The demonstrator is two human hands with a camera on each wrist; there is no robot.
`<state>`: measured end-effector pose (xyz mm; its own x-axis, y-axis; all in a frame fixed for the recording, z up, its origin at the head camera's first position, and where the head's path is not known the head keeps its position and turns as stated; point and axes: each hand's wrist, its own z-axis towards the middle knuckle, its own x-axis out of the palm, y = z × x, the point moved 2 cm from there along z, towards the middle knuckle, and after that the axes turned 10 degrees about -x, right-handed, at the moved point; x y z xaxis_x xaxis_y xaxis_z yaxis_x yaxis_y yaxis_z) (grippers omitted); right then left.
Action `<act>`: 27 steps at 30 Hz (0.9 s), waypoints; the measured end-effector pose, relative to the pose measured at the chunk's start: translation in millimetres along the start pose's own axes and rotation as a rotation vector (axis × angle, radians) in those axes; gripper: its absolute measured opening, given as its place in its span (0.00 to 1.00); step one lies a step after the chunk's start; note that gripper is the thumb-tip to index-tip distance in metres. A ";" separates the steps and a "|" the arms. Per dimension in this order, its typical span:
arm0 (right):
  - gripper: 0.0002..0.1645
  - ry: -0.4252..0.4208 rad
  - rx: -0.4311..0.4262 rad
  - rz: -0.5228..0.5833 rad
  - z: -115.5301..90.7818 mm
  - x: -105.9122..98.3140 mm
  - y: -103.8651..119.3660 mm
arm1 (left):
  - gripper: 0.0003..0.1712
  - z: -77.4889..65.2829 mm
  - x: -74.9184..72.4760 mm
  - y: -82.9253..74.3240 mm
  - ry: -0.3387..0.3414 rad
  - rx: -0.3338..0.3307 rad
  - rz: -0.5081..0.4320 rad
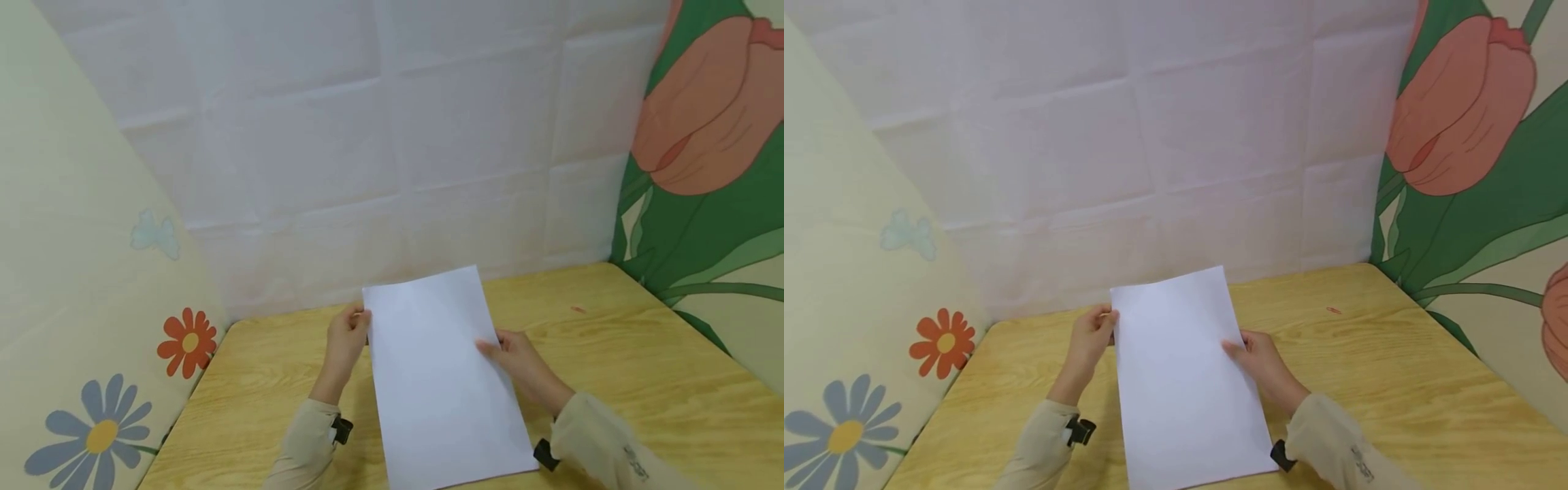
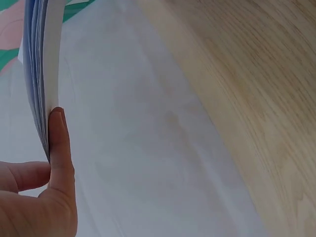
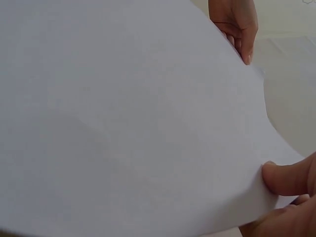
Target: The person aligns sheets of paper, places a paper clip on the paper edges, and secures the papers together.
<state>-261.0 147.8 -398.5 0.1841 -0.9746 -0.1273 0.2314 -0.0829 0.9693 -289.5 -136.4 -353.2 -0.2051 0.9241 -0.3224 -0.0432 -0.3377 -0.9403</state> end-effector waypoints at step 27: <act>0.16 0.161 -0.052 -0.194 12.2 -39.7 -21.5 | 0.10 -8.1 5.6 5.9 -0.131 -0.001 -0.172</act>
<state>-285.0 185.7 -411.7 0.2799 -0.8956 -0.3457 0.3255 -0.2502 0.9119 -283.1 -131.8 -361.4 -0.3205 0.9368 -0.1405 -0.0876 -0.1770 -0.9803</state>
